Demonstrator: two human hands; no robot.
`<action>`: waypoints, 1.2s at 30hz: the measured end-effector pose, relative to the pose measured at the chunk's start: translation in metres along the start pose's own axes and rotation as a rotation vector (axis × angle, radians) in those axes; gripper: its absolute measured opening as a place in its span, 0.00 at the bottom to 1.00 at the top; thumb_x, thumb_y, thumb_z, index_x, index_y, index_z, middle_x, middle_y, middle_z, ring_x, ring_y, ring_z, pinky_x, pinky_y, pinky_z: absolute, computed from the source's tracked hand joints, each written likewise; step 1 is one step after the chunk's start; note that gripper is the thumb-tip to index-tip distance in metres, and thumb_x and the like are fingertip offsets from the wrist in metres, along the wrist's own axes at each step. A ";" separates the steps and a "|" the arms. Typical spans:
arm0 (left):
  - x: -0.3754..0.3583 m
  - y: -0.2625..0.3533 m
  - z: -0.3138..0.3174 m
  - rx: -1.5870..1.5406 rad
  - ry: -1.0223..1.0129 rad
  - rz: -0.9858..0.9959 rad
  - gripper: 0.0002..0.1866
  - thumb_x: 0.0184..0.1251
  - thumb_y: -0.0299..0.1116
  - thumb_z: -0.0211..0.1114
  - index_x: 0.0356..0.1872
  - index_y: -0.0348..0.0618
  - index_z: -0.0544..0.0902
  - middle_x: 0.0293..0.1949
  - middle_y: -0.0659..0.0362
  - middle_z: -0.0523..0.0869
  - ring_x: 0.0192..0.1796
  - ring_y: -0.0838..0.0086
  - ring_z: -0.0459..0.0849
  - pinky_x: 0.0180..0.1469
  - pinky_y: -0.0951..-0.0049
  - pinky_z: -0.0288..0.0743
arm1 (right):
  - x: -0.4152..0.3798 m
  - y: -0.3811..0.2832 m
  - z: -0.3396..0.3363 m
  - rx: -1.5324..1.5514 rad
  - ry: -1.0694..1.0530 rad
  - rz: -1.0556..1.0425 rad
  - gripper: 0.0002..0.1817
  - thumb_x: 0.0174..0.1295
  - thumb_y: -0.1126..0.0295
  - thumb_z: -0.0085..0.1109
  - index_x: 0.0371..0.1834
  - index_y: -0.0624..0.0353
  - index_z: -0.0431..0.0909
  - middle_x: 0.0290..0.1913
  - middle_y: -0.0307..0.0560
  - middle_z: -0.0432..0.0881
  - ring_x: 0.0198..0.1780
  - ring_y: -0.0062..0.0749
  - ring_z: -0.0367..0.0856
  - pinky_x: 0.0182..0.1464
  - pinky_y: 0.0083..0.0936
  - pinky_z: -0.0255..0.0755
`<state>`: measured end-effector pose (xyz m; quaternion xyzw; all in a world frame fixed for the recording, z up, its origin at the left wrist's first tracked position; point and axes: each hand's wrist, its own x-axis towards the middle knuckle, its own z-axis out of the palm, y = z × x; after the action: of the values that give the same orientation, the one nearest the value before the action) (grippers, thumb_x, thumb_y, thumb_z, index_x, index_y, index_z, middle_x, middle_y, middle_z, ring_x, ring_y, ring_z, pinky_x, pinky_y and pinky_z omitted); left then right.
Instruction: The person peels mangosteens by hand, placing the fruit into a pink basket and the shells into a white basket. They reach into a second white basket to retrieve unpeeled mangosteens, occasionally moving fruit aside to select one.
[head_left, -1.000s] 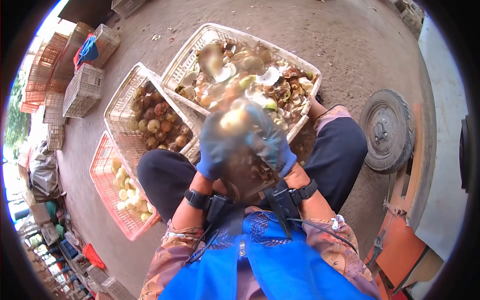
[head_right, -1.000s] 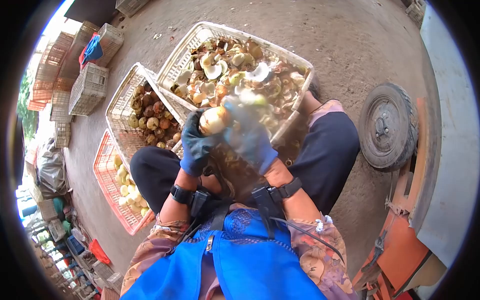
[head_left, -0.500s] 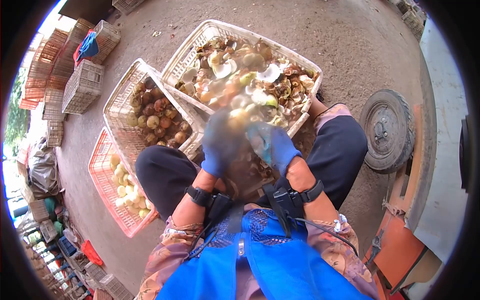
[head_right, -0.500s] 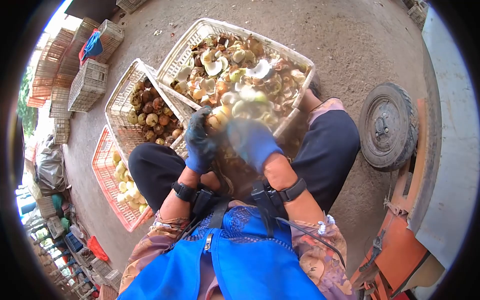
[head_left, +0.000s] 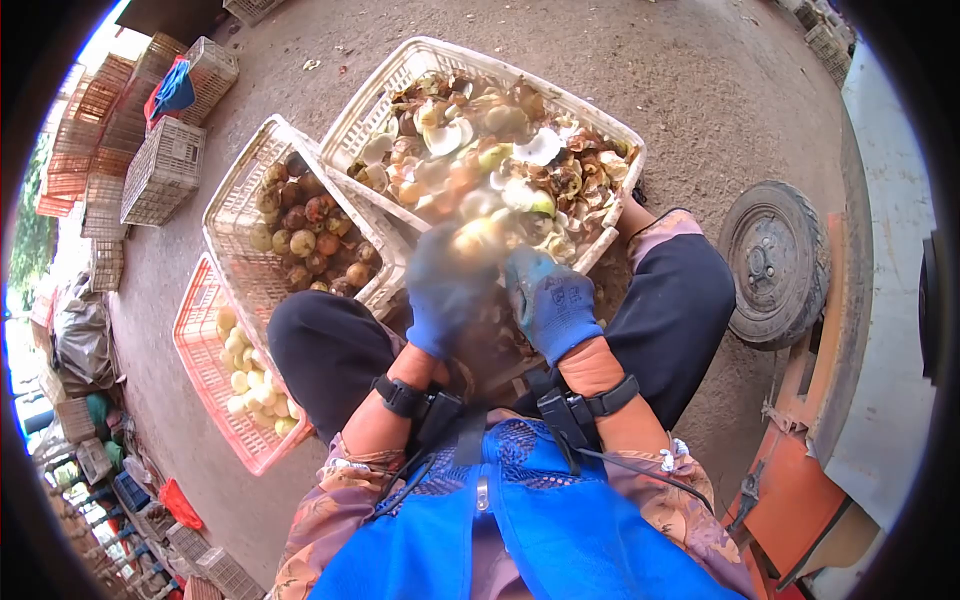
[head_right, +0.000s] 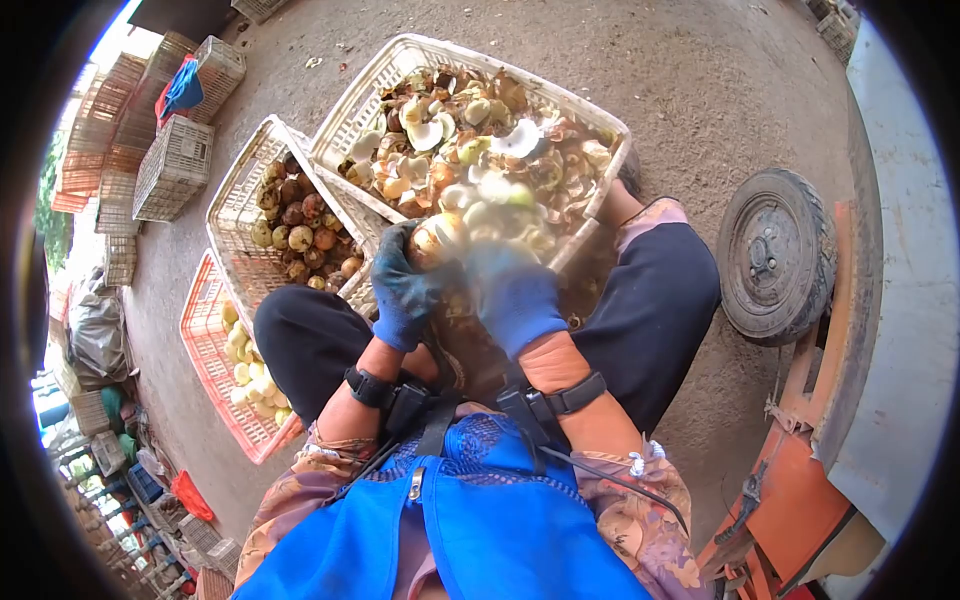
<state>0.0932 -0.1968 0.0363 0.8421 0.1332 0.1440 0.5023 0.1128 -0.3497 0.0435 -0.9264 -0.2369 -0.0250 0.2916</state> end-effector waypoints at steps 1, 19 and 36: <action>0.000 -0.001 0.000 0.000 -0.001 -0.001 0.27 0.46 0.25 0.75 0.51 0.36 0.78 0.44 0.59 0.82 0.47 0.77 0.80 0.53 0.75 0.75 | -0.001 0.000 0.000 -0.044 -0.010 0.011 0.07 0.64 0.64 0.55 0.40 0.52 0.72 0.33 0.50 0.81 0.33 0.51 0.82 0.33 0.43 0.76; 0.001 -0.013 0.003 -0.021 0.027 0.154 0.25 0.48 0.26 0.76 0.50 0.37 0.78 0.43 0.60 0.82 0.47 0.76 0.80 0.52 0.75 0.75 | -0.002 0.017 -0.005 0.093 -0.044 0.033 0.08 0.67 0.63 0.53 0.43 0.54 0.76 0.34 0.57 0.82 0.37 0.55 0.82 0.38 0.45 0.76; 0.000 -0.012 0.000 0.011 -0.019 0.123 0.28 0.46 0.26 0.76 0.52 0.37 0.78 0.46 0.56 0.83 0.49 0.73 0.81 0.55 0.72 0.75 | 0.000 0.020 -0.003 0.084 -0.119 0.051 0.10 0.61 0.67 0.56 0.45 0.52 0.75 0.35 0.55 0.82 0.38 0.55 0.82 0.35 0.47 0.75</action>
<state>0.0919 -0.1914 0.0257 0.8528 0.0774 0.1660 0.4891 0.1217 -0.3656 0.0351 -0.9190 -0.2308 0.0477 0.3160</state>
